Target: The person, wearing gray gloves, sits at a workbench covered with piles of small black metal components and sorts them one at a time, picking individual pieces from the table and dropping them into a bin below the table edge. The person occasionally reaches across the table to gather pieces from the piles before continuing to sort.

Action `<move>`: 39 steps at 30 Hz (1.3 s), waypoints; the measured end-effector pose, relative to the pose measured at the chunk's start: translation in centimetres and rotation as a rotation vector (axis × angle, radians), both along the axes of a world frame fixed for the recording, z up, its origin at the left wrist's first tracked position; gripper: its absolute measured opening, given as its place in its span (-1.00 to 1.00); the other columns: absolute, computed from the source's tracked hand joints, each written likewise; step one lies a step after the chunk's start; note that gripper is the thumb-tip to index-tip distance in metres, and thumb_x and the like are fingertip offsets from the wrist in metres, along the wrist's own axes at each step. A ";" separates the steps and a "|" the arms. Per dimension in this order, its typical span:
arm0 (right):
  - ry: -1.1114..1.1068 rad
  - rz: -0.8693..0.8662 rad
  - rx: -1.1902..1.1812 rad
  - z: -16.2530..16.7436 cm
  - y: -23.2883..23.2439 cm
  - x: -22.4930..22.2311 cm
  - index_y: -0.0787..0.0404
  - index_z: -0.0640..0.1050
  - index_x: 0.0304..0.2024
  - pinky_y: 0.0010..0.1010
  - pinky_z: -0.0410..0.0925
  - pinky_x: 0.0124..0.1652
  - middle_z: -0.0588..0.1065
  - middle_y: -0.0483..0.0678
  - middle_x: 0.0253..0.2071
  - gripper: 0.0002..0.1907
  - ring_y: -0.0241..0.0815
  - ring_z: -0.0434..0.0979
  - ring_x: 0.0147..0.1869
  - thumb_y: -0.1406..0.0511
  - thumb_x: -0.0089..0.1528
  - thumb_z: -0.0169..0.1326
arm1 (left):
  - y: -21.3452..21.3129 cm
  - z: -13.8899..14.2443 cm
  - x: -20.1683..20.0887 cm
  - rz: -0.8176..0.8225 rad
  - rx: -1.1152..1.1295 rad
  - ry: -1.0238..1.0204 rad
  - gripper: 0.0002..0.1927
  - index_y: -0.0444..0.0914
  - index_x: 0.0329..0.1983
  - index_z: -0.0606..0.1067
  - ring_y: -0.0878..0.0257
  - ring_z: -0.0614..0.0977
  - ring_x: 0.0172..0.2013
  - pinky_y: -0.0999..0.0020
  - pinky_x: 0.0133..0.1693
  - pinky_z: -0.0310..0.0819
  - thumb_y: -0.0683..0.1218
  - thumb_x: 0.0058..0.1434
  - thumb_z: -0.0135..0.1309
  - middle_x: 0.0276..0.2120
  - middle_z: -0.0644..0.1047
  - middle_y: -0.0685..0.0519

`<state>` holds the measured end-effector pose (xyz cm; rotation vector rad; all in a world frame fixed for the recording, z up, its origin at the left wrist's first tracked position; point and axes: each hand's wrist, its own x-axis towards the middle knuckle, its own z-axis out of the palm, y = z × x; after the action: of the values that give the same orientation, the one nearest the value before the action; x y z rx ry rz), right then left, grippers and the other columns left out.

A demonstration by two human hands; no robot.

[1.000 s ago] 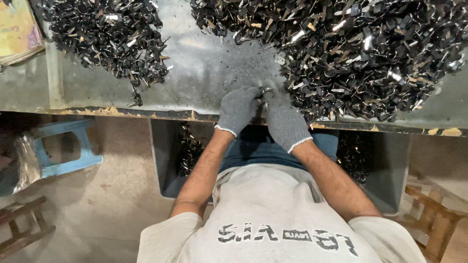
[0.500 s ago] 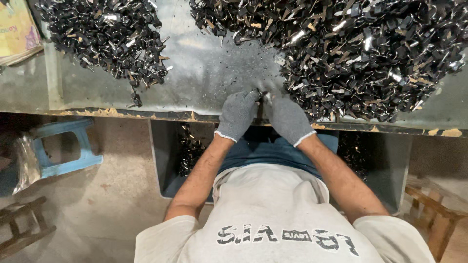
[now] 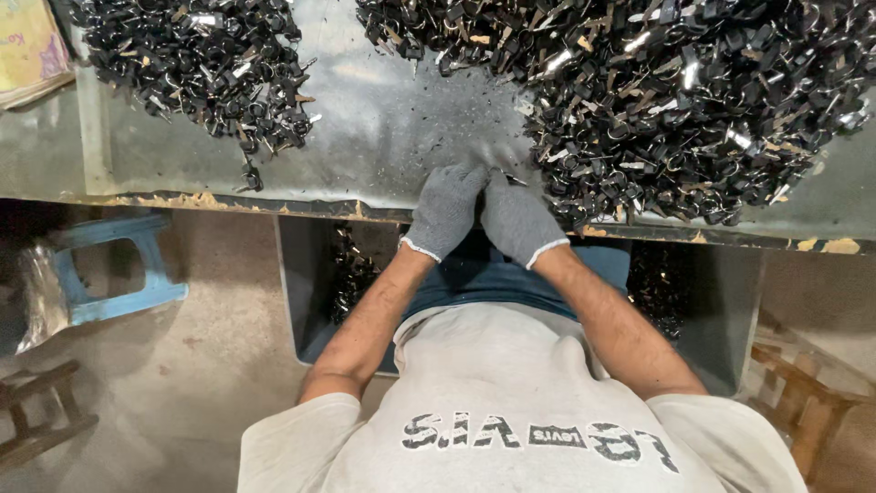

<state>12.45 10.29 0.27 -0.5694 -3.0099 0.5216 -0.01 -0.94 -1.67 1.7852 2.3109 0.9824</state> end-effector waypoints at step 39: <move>-0.159 -0.084 -0.326 1.1 1.9 -0.3 0.42 0.48 0.02 0.06 0.37 0.14 0.51 0.37 -0.03 -0.66 0.36 0.47 0.21 0.30 0.27 0.00 | -0.1 -0.4 0.2 0.125 -0.041 -0.231 -0.64 -0.27 0.03 0.52 -0.12 0.60 -0.14 -0.02 -0.06 0.46 -0.22 0.12 0.10 -0.21 0.58 -0.13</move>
<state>12.17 12.18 1.38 -0.7851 -3.0468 1.0170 0.23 -1.03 -2.03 1.4417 2.3012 1.0854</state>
